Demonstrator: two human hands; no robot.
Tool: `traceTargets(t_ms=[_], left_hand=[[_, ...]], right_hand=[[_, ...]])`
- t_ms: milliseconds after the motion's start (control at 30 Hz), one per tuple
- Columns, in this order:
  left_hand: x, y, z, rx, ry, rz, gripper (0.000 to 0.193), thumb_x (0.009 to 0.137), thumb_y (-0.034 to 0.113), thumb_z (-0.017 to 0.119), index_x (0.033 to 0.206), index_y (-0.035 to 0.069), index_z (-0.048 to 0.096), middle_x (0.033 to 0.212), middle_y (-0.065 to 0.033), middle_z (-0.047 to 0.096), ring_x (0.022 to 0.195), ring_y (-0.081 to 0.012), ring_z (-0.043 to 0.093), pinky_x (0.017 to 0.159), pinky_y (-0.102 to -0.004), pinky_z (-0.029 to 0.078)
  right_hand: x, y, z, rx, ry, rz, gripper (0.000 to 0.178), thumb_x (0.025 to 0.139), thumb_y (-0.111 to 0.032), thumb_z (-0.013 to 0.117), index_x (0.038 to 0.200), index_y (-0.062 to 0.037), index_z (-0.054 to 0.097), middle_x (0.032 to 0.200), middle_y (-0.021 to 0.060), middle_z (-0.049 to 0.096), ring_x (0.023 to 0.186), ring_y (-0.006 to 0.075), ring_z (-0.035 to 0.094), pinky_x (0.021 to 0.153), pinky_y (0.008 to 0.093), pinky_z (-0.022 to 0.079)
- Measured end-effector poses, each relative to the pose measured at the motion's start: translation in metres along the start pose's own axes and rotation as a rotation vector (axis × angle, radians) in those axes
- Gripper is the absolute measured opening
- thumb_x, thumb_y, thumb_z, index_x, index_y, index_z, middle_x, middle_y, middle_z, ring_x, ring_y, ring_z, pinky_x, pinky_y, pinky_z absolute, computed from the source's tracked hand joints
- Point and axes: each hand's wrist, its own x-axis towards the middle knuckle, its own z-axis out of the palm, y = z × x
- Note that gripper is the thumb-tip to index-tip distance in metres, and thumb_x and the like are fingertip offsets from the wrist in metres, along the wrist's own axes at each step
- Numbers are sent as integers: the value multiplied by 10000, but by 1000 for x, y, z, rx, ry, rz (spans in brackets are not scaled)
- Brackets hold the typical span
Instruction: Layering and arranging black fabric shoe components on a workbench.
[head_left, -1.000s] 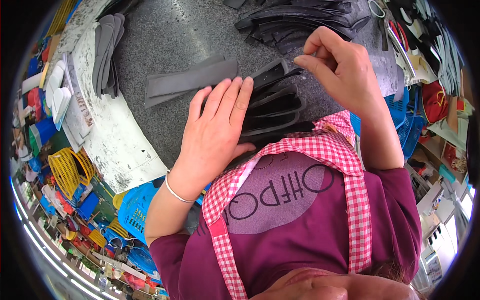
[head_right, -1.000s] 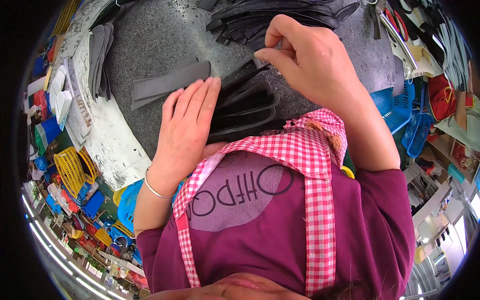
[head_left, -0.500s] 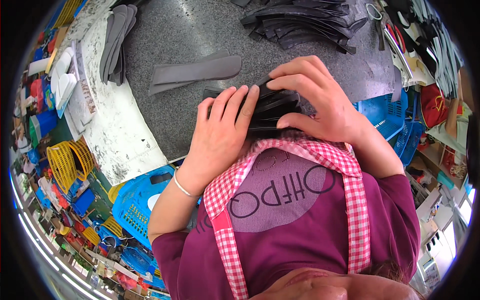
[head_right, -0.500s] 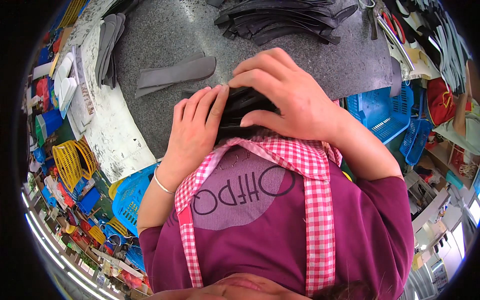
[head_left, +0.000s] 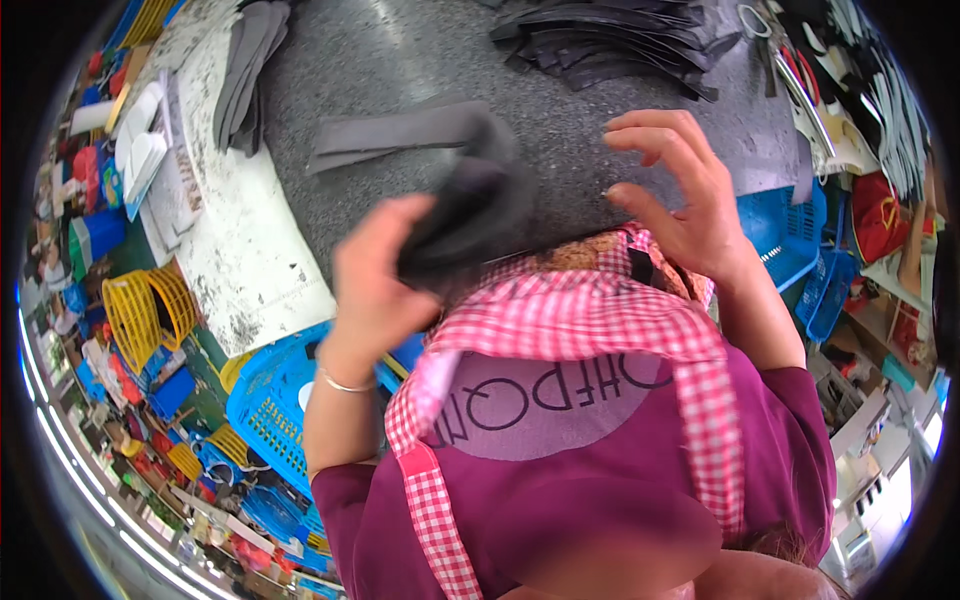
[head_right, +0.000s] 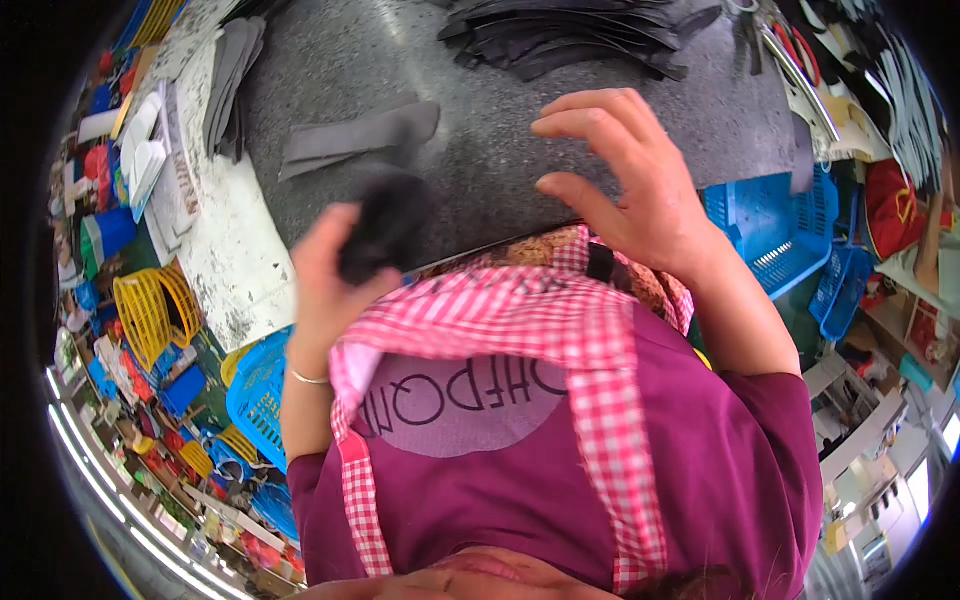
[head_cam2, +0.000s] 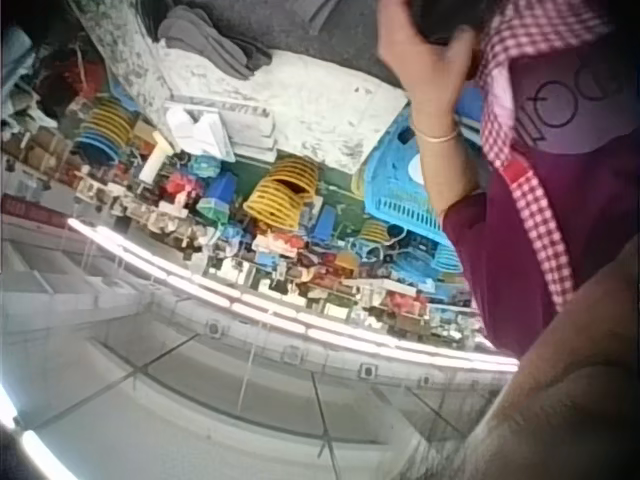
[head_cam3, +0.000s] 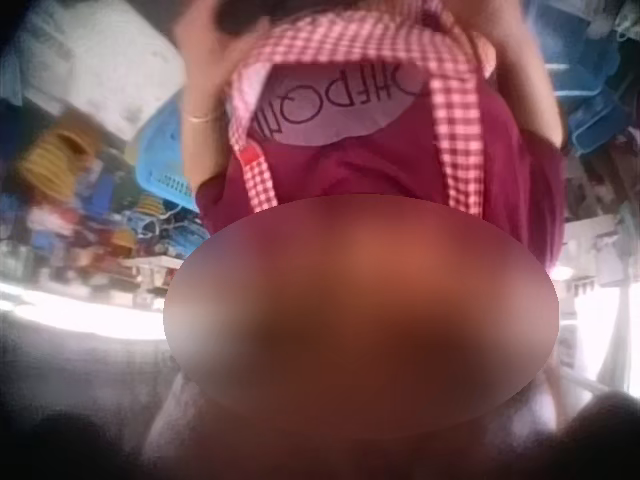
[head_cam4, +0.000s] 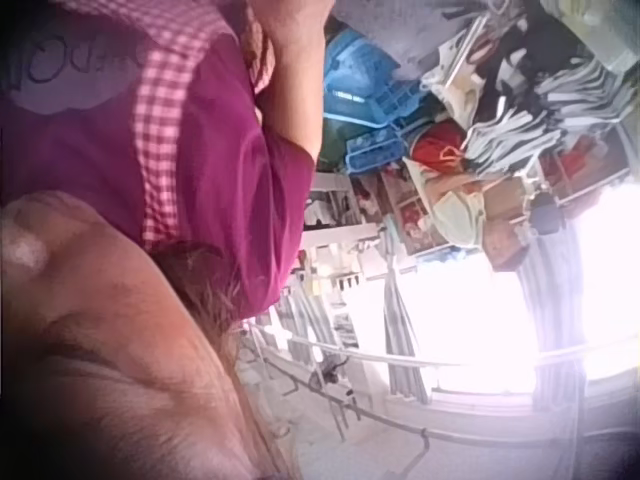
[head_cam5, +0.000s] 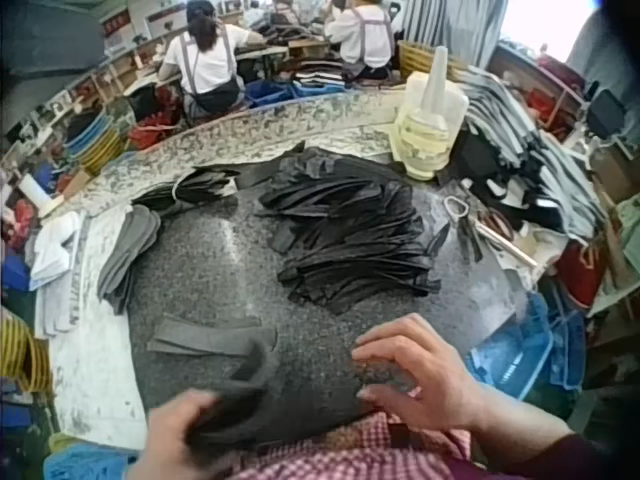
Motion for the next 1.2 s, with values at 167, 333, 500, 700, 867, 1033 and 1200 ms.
traceTargets(t_ms=[167, 333, 500, 700, 867, 1033, 1200], left_hand=[[-30, -65, -103, 112, 545, -444, 336, 802, 101, 840, 1115, 6, 764, 933, -98, 818, 842, -165, 770, 785, -361, 590], [-72, -171, -162, 682, 244, -592, 847, 827, 402, 896, 1520, 36, 573, 1387, -254, 681, 1248, -392, 683, 1038, -508, 538], [-66, -165, -170, 844, 82, -677, 1270, 735, 666, 946, 1682, 20, 398, 1591, -319, 502, 1510, -479, 454, 1209, -562, 408], [35, -55, -71, 545, 155, 220, 456, 871, 147, 871, 1315, 82, 789, 1348, -84, 773, 1255, -310, 692, 1117, -431, 518], [76, -44, -24, 513, 144, 259, 344, 845, 118, 870, 1186, 84, 842, 1232, -61, 808, 1066, -277, 733, 956, -391, 599], [87, -38, -20, 488, 197, 233, 271, 829, 96, 887, 1096, 60, 854, 1121, -67, 824, 975, -257, 738, 907, -366, 600], [103, -42, -32, 179, 98, 108, 163, 872, 34, 863, 1033, 37, 842, 1028, -85, 809, 930, -229, 743, 839, -323, 586]], right_hand=[[4, 4, 0, -26, 5, 28, 468, 841, -9, 873, 1283, -63, 730, 1336, 121, 713, 1163, 282, 671, 870, 360, 572], [3, 10, 2, -13, -42, 89, 443, 855, 9, 840, 1280, -57, 731, 1349, 130, 714, 1170, 282, 675, 874, 358, 564], [22, 6, 12, -33, -83, 118, 464, 856, 1, 848, 1299, -70, 726, 1368, 123, 703, 1188, 290, 676, 886, 368, 570], [58, 4, 28, -39, -103, -53, 447, 849, -31, 861, 1270, -53, 713, 1287, 145, 708, 1174, 351, 667, 932, 422, 573], [96, -15, 41, -90, -77, -277, 446, 814, -102, 876, 1229, -66, 718, 1229, 98, 718, 1103, 352, 670, 952, 439, 571], [101, -17, 63, -110, -102, -347, 416, 787, -127, 871, 1180, -80, 742, 1198, 46, 743, 1131, 297, 668, 947, 416, 569], [101, -8, 81, -274, -139, -462, 378, 872, -225, 710, 1224, -93, 747, 1338, 4, 726, 1159, 170, 625, 898, 349, 495]])
